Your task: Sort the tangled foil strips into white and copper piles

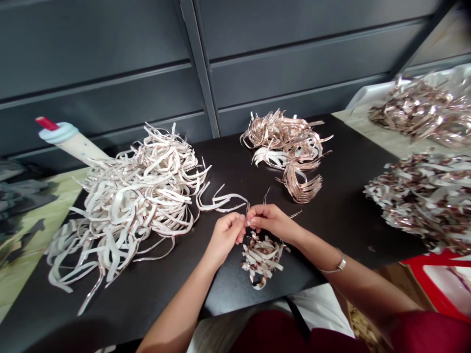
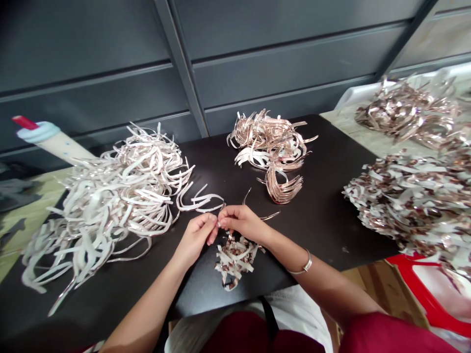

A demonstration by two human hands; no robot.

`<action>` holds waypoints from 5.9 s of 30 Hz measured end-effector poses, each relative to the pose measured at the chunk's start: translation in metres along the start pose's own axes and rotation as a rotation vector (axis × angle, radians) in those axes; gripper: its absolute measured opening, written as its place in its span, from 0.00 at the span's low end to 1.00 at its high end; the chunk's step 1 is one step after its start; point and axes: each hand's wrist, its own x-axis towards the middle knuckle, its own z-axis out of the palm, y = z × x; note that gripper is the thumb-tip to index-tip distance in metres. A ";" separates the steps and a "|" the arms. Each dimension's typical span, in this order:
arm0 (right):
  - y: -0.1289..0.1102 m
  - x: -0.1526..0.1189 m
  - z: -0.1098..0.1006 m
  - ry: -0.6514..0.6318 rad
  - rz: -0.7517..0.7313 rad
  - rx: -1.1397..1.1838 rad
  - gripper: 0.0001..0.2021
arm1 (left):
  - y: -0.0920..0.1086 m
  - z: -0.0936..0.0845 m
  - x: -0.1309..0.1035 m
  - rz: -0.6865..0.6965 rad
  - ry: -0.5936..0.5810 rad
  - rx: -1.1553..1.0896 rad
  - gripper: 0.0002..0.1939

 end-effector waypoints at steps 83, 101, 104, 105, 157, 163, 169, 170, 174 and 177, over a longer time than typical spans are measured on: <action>-0.001 -0.002 -0.013 -0.109 -0.629 -0.765 0.20 | 0.001 -0.013 0.005 -0.217 -0.055 -0.311 0.21; 0.004 0.000 0.006 0.183 -0.581 -0.704 0.10 | 0.007 -0.004 -0.004 -0.151 -0.122 -0.284 0.30; 0.002 -0.001 0.004 0.148 -0.513 -0.668 0.10 | 0.008 -0.006 -0.004 -0.178 -0.167 -0.311 0.26; 0.001 -0.001 0.002 0.135 -0.502 -0.660 0.10 | 0.009 -0.007 -0.004 -0.185 -0.181 -0.312 0.24; -0.005 -0.003 -0.017 0.193 -0.466 0.073 0.29 | 0.008 -0.009 -0.010 0.477 0.124 0.998 0.12; 0.003 -0.002 -0.003 0.216 -0.484 -0.550 0.18 | 0.003 -0.005 -0.012 0.567 0.145 1.207 0.11; 0.006 0.000 0.005 0.176 -0.395 -0.676 0.12 | -0.004 -0.004 -0.012 0.719 0.161 1.241 0.16; 0.005 0.000 0.002 0.173 -0.383 -0.665 0.11 | -0.004 -0.004 -0.011 0.729 0.164 1.234 0.18; -0.001 0.002 -0.009 0.186 -0.423 -0.646 0.08 | -0.003 -0.007 -0.009 0.720 0.182 1.196 0.20; -0.001 0.002 -0.010 0.262 -0.525 -0.658 0.05 | -0.003 -0.008 -0.007 0.656 0.162 1.176 0.19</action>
